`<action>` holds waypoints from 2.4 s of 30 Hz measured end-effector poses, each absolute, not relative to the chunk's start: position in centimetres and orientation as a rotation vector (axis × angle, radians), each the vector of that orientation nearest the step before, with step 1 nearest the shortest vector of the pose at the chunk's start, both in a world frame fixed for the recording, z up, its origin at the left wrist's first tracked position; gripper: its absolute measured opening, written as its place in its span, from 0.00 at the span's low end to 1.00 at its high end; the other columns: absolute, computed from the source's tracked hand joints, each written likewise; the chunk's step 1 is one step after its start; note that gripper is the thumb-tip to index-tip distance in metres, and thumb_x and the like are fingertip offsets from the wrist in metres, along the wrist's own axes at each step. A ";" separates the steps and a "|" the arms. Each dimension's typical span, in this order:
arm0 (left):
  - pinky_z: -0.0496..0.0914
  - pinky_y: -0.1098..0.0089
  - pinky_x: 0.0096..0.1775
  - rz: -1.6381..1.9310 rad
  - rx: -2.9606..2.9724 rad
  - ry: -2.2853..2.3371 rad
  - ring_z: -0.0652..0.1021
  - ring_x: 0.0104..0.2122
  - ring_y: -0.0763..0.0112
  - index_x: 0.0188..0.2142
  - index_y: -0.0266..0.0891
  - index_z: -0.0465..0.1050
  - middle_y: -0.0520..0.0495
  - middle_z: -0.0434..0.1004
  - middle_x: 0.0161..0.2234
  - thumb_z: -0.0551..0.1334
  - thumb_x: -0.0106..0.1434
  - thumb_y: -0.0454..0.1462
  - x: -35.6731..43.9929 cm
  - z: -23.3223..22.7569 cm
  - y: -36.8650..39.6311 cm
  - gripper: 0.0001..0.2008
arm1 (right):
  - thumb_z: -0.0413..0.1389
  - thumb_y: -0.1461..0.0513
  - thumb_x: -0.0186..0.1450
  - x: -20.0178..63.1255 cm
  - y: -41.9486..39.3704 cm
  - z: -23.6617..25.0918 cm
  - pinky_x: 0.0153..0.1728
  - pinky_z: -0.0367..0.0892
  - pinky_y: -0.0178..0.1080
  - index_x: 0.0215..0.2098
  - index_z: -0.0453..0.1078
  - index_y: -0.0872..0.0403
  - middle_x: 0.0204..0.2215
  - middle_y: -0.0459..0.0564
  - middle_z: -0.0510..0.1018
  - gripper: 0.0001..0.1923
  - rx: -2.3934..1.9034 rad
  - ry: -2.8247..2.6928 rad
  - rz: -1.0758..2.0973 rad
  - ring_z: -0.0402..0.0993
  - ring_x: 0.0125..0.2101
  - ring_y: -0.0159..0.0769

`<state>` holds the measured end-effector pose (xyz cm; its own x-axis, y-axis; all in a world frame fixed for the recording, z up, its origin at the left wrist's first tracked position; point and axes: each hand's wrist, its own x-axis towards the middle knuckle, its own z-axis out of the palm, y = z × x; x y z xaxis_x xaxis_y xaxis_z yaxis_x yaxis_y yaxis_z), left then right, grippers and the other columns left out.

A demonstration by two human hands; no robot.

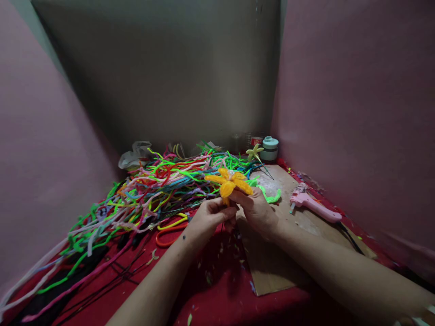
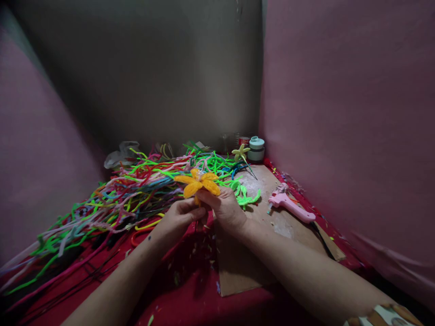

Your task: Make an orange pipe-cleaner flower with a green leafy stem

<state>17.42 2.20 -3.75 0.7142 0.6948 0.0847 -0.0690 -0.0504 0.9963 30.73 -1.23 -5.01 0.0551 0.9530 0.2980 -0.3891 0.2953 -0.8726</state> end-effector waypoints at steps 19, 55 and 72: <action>0.64 0.74 0.25 0.796 1.527 0.617 0.68 0.20 0.77 0.31 0.36 0.70 0.54 0.68 0.20 0.63 0.56 0.39 17.9 -3.3 1.8 0.08 | 0.66 0.56 0.50 30.8 -0.3 -4.9 0.22 0.64 0.32 0.31 0.75 0.54 0.24 0.45 0.76 0.14 -0.622 -0.804 1.218 0.68 0.22 0.29; 0.49 0.80 0.15 0.536 1.038 0.305 0.48 0.11 0.85 0.30 0.37 0.68 0.61 0.53 0.13 0.60 0.61 0.39 16.9 -4.5 2.3 0.07 | 0.62 0.55 0.55 32.7 0.6 -6.1 0.25 0.60 0.33 0.27 0.73 0.54 0.21 0.44 0.73 0.10 -0.610 -1.225 1.285 0.65 0.23 0.28; 0.48 0.80 0.15 0.569 1.068 0.315 0.46 0.11 0.85 0.29 0.37 0.68 0.61 0.51 0.13 0.59 0.61 0.42 17.3 -4.0 1.8 0.10 | 0.59 0.58 0.59 32.3 0.2 -5.7 0.28 0.60 0.35 0.27 0.74 0.52 0.20 0.44 0.71 0.06 -0.570 -1.239 1.257 0.62 0.22 0.31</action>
<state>17.29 1.77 -4.01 0.8146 0.5794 0.0271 -0.2844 0.3583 0.8893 32.29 0.23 -5.74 -0.1591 0.9134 0.3747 -0.3874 0.2913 -0.8747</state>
